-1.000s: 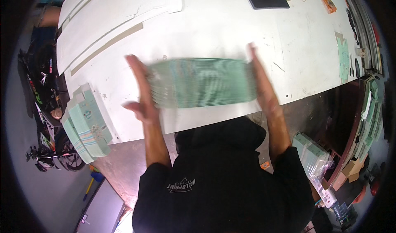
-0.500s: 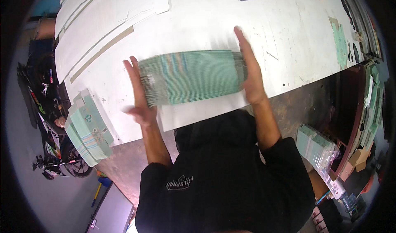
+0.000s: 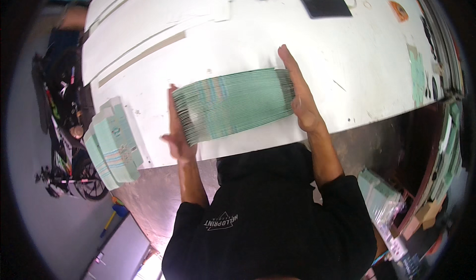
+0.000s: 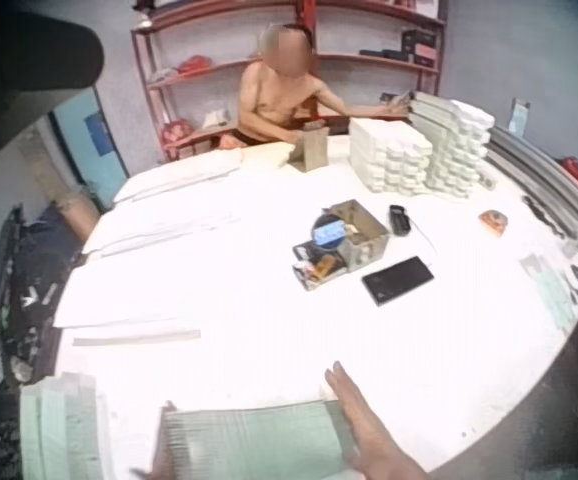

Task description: The person repeatedly picks up light green paper sheets from a table, aligns them, and stacks them into a neat pile. They occasionally adjust the stack and move other items on the table to clear space.

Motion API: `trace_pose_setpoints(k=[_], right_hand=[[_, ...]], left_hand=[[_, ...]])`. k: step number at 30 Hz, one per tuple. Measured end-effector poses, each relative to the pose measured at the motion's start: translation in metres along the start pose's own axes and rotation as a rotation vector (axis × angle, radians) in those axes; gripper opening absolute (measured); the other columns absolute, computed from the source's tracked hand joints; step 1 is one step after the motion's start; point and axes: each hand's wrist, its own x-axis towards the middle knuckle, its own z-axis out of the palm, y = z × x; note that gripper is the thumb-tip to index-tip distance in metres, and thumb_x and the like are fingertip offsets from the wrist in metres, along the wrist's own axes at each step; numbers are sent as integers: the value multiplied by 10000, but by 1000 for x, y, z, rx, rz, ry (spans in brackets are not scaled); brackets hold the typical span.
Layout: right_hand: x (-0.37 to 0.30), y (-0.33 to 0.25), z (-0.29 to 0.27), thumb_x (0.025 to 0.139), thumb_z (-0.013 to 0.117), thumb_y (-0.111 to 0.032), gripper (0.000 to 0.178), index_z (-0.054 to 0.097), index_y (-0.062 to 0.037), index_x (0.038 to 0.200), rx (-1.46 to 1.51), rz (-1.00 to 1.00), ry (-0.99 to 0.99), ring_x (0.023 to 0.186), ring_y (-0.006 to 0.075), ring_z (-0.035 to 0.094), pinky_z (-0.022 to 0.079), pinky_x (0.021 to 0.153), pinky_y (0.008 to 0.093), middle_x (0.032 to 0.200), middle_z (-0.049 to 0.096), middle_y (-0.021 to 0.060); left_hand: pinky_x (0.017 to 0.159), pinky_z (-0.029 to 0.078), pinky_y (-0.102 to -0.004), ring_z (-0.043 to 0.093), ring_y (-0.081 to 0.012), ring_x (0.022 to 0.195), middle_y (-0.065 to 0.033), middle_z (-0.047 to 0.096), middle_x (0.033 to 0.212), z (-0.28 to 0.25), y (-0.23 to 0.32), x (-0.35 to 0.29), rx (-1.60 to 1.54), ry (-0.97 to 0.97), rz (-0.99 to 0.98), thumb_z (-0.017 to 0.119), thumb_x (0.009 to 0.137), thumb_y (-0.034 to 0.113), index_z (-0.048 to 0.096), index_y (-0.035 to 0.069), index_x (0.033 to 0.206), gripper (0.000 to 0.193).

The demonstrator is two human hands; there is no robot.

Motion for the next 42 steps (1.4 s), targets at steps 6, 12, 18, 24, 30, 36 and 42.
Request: trace_pose_setpoints(k=[6,12,18,24,30,36,42], right_hand=[[31,-12,20,890,536,-761,1089,254,-67,1680,47,-83,-130,1627,432,106,122,1299,572,1752,146,248],[50,-1,60,886,608,-719,1111,212,-61,1689,33,-100,-281,1621,452,115,119,1292,560,1750,139,262],[81,-17,52,968,705,-437,878,328,9,1624,136,-29,-308,1565,335,303,227,1278,442,1676,342,225],[231,-9,56,976,764,-348,533,650,53,1308,-123,-51,-83,1215,246,670,486,1084,375,1289,716,194],[365,29,79,967,748,-355,460,714,25,1222,-499,-57,-48,1121,311,712,555,943,400,1263,717,234],[338,63,115,989,685,-439,552,678,-48,1378,-1032,-450,-84,1431,460,486,400,1163,572,1497,551,305],[342,69,120,1019,640,-462,619,573,-81,1502,-965,-258,-345,1561,415,320,210,1269,639,1630,434,228]], left_hand=[[1316,56,-554,46,-386,1635,-246,47,1759,-15,16,-27,164,132,-2,187,900,941,88,-57,1668,1264],[1313,118,-523,61,-366,1635,-221,47,1768,-42,26,-43,153,229,24,224,869,975,73,-43,1675,1308],[1317,22,-526,31,-369,1639,-243,49,1762,-82,18,-61,268,193,-29,257,886,957,50,-53,1670,1296],[1301,186,-515,235,-379,1592,-253,268,1697,-127,42,1,-163,455,68,374,1108,565,256,-68,1630,828],[1279,284,-493,319,-366,1552,-266,319,1656,-118,32,92,-480,592,-174,492,1117,415,297,-90,1597,723],[1256,314,-458,378,-317,1534,-244,439,1604,-122,27,111,168,499,-156,603,1072,238,406,-94,1557,620],[1257,336,-469,367,-337,1527,-232,352,1634,-130,20,125,-366,658,-235,574,1079,274,308,-75,1604,685]])
